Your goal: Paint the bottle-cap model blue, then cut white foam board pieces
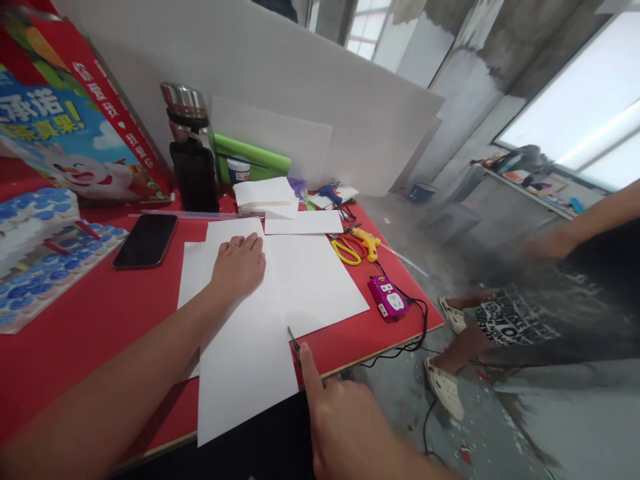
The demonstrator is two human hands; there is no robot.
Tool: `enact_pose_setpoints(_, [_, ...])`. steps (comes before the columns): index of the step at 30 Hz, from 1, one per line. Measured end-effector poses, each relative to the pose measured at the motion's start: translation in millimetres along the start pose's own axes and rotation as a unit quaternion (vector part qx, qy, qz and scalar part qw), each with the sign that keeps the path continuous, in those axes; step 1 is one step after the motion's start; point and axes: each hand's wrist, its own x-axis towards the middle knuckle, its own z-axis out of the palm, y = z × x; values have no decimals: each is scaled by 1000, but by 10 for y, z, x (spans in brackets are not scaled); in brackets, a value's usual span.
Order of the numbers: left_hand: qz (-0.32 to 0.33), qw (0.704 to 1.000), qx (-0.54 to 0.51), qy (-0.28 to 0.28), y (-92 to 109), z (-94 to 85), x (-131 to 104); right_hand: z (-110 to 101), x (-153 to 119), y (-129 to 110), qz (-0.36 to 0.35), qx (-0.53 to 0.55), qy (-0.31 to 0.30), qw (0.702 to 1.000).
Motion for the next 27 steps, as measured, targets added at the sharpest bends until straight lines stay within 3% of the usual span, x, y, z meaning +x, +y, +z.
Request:
enact_pose_setpoints(4, [-2,1000,-4,-1,7,-12,-10,164,-27,-3,24,-11,-35,999])
enact_pose_setpoints(7, [-4,1000,-6,-4,18,-14,-17,241,-114,83,42,7,-26,999])
enact_pose_setpoints(10, [-3,1000,-10,-10,-1,-14,-8,228,-296,283,1,108,70,992])
enact_pose_setpoints(13, [-3,1000,-17,-17,-91,-51,5,153,-375,560,2,215,206,955])
enact_pose_setpoints(15, [-8,999,-31,-9,-189,-102,-10,109,-260,771,41,242,273,930])
enact_pose_setpoints(18, [-27,998,-54,10,-338,-180,-106,64,134,1089,102,267,322,903])
enact_pose_setpoints(23, [-18,998,-58,-5,-409,-186,-378,-118,776,1341,183,375,271,867])
enact_pose_setpoints(27, [-18,998,-25,-54,-366,-154,-474,-343,945,1347,183,447,213,850])
